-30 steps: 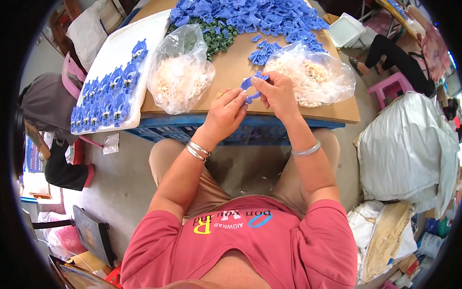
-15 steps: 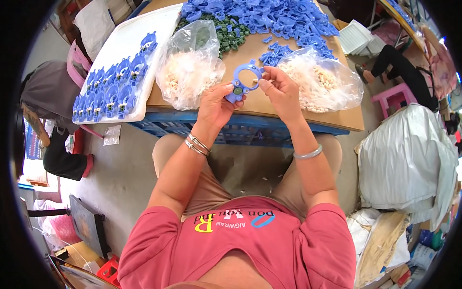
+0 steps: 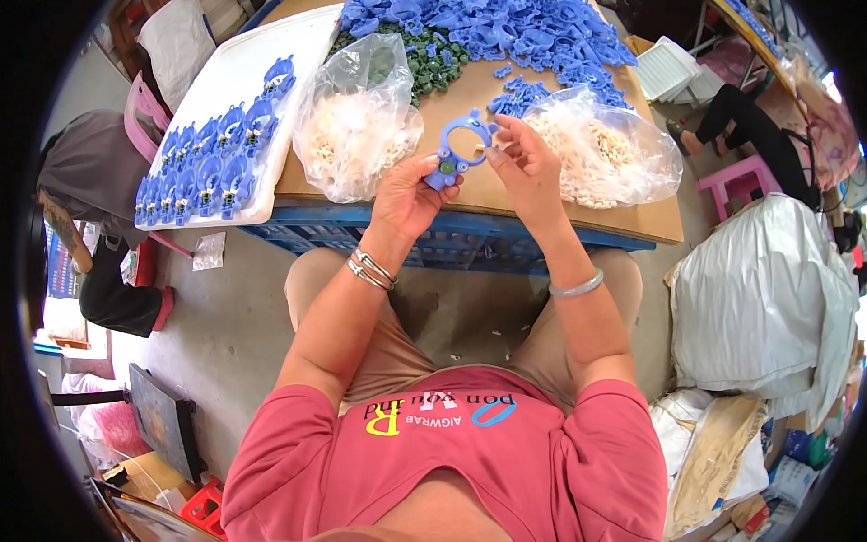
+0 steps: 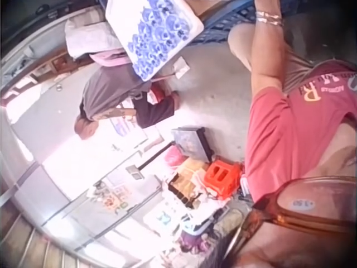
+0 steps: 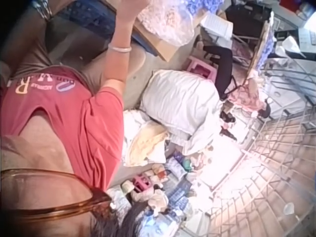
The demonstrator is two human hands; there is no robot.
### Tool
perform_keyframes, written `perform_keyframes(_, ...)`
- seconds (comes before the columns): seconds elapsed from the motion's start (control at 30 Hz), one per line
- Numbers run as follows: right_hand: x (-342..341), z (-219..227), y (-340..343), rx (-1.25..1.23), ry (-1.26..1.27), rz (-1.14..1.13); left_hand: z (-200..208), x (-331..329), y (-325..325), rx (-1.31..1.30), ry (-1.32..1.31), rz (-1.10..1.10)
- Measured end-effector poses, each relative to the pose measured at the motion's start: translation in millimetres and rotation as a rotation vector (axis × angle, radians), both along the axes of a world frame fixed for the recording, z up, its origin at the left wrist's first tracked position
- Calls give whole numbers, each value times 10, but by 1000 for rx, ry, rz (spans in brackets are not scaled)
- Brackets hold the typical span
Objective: Assembling small white decorations onto blue circular plastic frames in a workshop setting.
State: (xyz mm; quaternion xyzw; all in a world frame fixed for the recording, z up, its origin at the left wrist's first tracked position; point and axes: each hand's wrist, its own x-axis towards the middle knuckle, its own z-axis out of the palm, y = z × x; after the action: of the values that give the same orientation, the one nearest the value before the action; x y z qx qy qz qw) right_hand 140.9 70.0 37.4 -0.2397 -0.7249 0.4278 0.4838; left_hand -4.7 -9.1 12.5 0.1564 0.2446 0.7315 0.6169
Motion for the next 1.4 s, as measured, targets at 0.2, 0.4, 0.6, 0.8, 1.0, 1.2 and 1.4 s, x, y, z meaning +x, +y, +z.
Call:
perform_keyframes(0.2, -9, 83, -86, 532, -68, -209, 23, 21, -10, -32, 45, 56)
perform_keyframes(0.4, 62, -2, 65, -383, 278, -28, 21, 4, -37, 152, -73, -193)
perform_keyframes(0.6, 72, -7, 25, -418, 111, 444, 58, 16, -71, 157, -42, -345)
perform_keyframes(0.8, 97, 59, 107, 217, -37, 381, -12, -31, -51, 121, -11, -416)
perform_keyframes(1.0, 86, 14, 68, 206, 42, 368, 21, -21, -77, 140, -29, -470)
perform_keyframes(1.2, 76, -30, 68, 171, 90, 408, 13, -34, -87, 151, -42, -487)
perform_keyframes(1.4, 81, 15, -22, 85, 57, 378, -28, -55, -88, 145, -51, -506)
